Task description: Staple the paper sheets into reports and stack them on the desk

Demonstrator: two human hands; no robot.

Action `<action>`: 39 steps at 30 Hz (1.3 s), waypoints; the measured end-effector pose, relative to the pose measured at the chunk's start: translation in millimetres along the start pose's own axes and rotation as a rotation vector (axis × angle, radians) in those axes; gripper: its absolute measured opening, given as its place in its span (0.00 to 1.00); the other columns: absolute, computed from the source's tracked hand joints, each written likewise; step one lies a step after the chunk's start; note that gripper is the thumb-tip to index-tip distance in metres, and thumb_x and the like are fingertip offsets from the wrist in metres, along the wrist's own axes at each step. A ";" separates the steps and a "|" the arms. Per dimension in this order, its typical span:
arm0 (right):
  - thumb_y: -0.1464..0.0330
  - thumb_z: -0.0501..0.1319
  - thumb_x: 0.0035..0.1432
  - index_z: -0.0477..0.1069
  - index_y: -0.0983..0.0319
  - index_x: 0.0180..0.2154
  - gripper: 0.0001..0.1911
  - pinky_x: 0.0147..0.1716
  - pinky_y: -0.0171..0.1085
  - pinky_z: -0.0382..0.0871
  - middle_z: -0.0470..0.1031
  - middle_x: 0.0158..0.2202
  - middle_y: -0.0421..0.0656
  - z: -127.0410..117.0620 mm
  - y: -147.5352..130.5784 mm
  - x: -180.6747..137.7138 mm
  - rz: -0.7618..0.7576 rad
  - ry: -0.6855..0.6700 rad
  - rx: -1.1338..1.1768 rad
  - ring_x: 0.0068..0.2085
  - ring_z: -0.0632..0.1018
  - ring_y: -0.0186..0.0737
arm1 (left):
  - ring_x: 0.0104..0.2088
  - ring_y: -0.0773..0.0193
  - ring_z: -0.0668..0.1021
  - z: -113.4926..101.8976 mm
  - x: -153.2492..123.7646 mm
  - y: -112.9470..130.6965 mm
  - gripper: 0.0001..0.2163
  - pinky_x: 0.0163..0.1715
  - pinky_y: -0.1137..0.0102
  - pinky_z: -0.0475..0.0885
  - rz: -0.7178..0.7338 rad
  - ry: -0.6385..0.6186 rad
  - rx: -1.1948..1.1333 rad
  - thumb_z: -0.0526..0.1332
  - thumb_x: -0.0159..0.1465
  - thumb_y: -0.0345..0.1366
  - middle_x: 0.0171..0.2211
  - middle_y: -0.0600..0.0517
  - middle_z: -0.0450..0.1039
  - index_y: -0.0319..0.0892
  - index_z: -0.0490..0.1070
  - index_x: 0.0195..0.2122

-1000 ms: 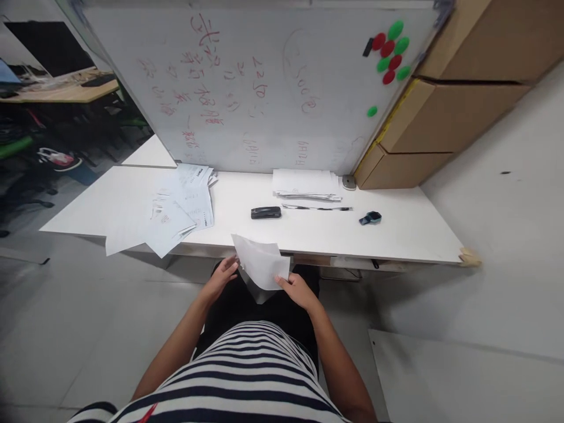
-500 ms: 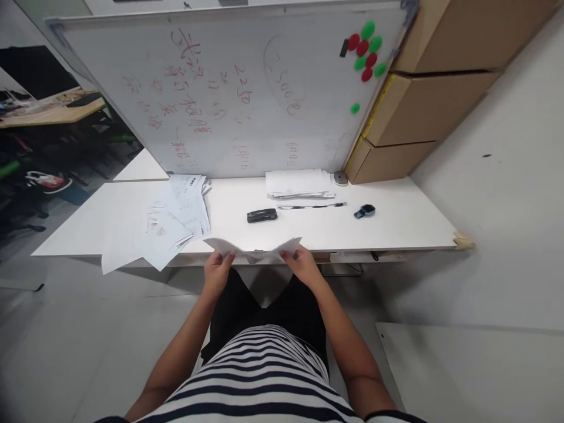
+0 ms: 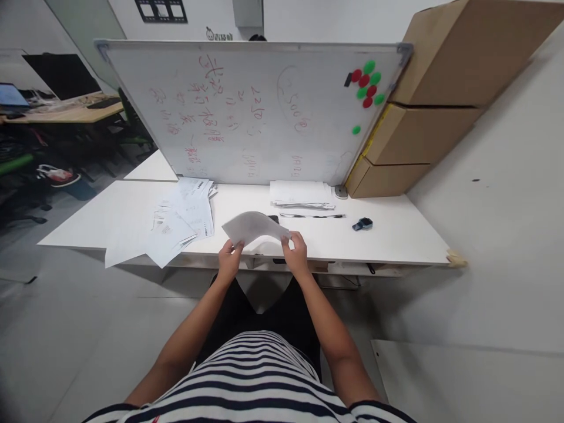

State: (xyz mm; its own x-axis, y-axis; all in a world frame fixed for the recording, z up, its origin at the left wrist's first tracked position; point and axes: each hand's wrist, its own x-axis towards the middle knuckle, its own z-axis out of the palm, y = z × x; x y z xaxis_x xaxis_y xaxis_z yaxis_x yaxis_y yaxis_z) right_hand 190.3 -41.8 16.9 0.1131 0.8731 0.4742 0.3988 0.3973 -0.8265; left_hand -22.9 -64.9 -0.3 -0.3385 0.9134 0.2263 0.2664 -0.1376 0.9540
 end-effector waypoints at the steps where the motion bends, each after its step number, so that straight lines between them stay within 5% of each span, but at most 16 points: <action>1: 0.61 0.55 0.61 0.70 0.60 0.36 0.10 0.43 0.39 0.65 0.70 0.38 0.44 -1.1 -1.9 2.8 -0.018 0.000 0.003 0.41 0.71 0.41 | 0.45 0.59 0.75 -0.1 2.3 0.2 0.14 0.46 0.66 0.69 0.012 0.005 -0.008 0.59 0.62 0.45 0.43 0.49 0.76 0.43 0.75 0.43; 9: 0.60 0.55 0.59 0.67 0.60 0.32 0.11 0.40 0.40 0.65 0.69 0.33 0.42 6.3 14.3 -8.1 0.187 -0.085 -0.065 0.37 0.70 0.40 | 0.46 0.59 0.74 -4.4 7.9 -13.7 0.13 0.47 0.65 0.68 0.043 -0.053 0.046 0.58 0.63 0.42 0.44 0.49 0.74 0.44 0.73 0.44; 15: 0.60 0.51 0.62 0.69 0.60 0.38 0.12 0.44 0.42 0.65 0.72 0.39 0.45 9.6 2.6 -6.8 0.069 -0.041 -0.110 0.42 0.71 0.43 | 0.42 0.61 0.75 -5.7 16.5 -9.6 0.12 0.43 0.67 0.68 0.106 -0.058 0.141 0.57 0.64 0.43 0.40 0.50 0.75 0.45 0.73 0.43; 21: 0.61 0.52 0.61 0.71 0.61 0.36 0.13 0.45 0.45 0.66 0.73 0.39 0.49 10.2 14.2 -19.4 0.121 -0.058 -0.191 0.43 0.72 0.47 | 0.39 0.59 0.76 -8.0 14.6 -23.0 0.11 0.40 0.66 0.69 0.092 -0.038 0.263 0.58 0.63 0.45 0.35 0.51 0.75 0.44 0.73 0.36; 26: 0.60 0.51 0.63 0.71 0.61 0.39 0.14 0.46 0.45 0.66 0.73 0.42 0.49 2.2 22.2 -19.3 0.052 -0.044 -0.238 0.46 0.71 0.47 | 0.37 0.58 0.75 -9.3 11.0 -24.1 0.11 0.39 0.65 0.68 0.174 -0.015 0.418 0.58 0.62 0.45 0.31 0.50 0.74 0.45 0.73 0.30; 32: 0.57 0.50 0.63 0.69 0.60 0.30 0.17 0.41 0.43 0.65 0.72 0.34 0.48 -5.9 32.2 -28.2 0.080 -0.085 -0.314 0.40 0.71 0.47 | 0.38 0.58 0.75 -13.6 10.0 -20.3 0.13 0.40 0.65 0.68 0.179 -0.059 0.406 0.57 0.63 0.47 0.31 0.51 0.74 0.45 0.73 0.31; 39: 0.53 0.55 0.60 0.74 0.62 0.36 0.20 0.40 0.41 0.67 0.78 0.36 0.47 -37.2 21.8 -53.1 0.332 -0.175 -0.136 0.38 0.76 0.46 | 0.36 0.62 0.76 -17.0 3.8 8.9 0.13 0.38 0.69 0.68 0.051 -0.200 0.238 0.58 0.62 0.48 0.33 0.53 0.75 0.44 0.73 0.33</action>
State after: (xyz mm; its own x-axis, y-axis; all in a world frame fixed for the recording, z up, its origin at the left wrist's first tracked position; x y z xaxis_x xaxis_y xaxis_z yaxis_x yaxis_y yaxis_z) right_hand 226.9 -90.0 -15.0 0.1041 0.9873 0.1197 0.4846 0.0547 -0.8730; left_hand -37.1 -69.1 12.4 -0.1414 0.9680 0.2072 0.4903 -0.1134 0.8641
